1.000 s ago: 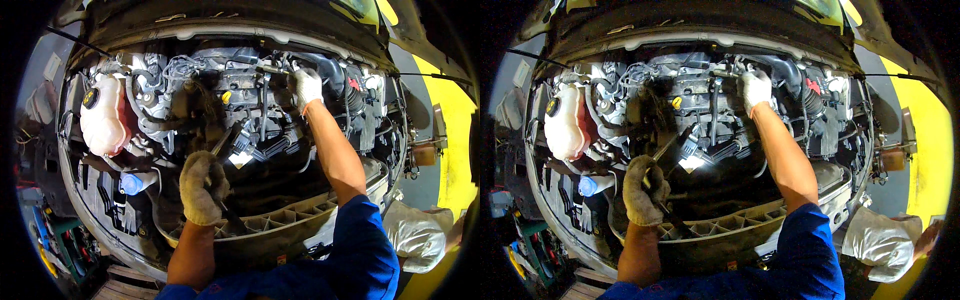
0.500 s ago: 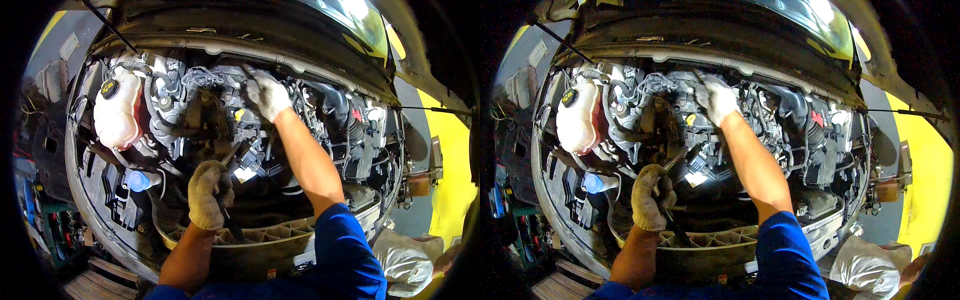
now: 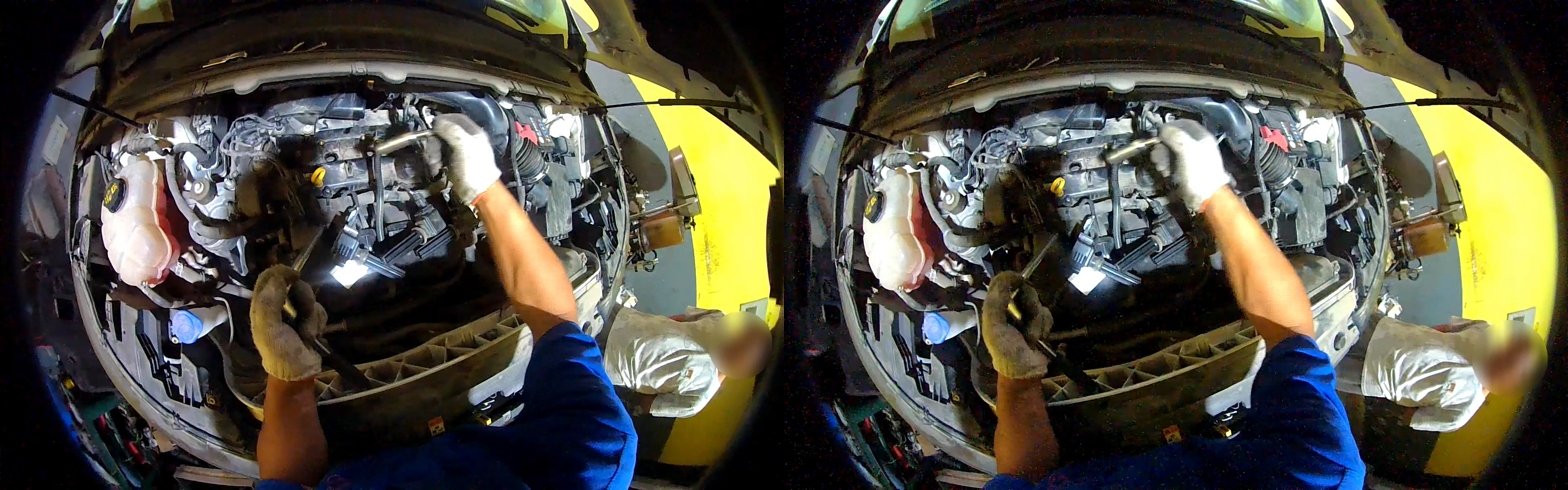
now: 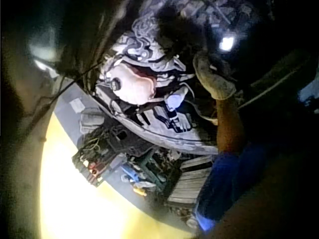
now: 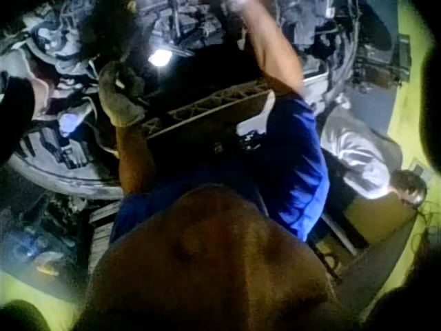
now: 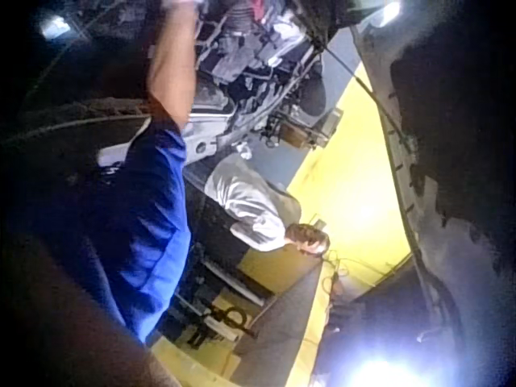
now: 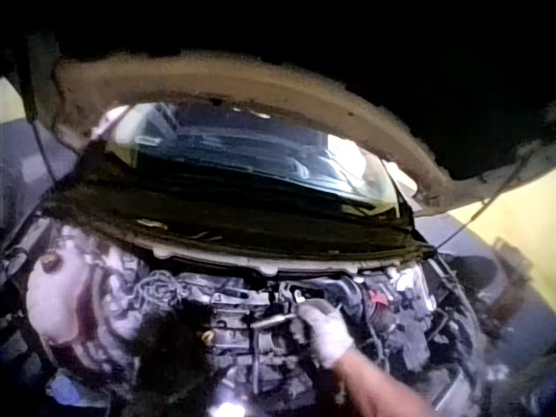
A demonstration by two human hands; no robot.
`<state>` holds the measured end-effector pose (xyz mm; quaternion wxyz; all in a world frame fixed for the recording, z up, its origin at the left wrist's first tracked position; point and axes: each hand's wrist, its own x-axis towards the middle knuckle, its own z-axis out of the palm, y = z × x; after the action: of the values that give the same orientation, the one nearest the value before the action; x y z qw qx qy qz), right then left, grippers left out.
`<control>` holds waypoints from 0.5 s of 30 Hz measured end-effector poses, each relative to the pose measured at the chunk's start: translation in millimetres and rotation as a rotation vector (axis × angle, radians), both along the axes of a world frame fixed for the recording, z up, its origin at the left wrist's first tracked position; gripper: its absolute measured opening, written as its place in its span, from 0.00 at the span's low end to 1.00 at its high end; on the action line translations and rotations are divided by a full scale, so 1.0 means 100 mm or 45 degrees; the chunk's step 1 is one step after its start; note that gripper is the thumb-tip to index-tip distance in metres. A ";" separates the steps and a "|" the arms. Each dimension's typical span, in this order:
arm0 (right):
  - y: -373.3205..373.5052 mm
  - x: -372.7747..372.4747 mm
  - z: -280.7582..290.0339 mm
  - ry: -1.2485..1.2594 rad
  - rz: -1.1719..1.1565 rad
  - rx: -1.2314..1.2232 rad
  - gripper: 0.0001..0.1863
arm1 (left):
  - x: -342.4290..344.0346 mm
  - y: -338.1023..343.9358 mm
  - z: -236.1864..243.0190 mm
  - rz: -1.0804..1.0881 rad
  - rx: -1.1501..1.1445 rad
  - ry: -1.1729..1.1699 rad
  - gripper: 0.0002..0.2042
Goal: The person works on a car engine by hand and using a socket wrench, loosening bolts and manipulating components within the engine bay.
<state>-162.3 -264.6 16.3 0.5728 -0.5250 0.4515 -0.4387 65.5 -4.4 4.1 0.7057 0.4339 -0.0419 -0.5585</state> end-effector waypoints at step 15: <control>-0.87 -0.18 -0.33 1.369 0.250 -0.691 0.15 | -0.09 -0.02 0.14 0.147 0.253 0.002 0.11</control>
<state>-180.5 -351.9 -16.4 0.1479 -0.8393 0.4991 -0.1568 57.0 -5.9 18.0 0.6902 0.5029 0.0393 -0.5188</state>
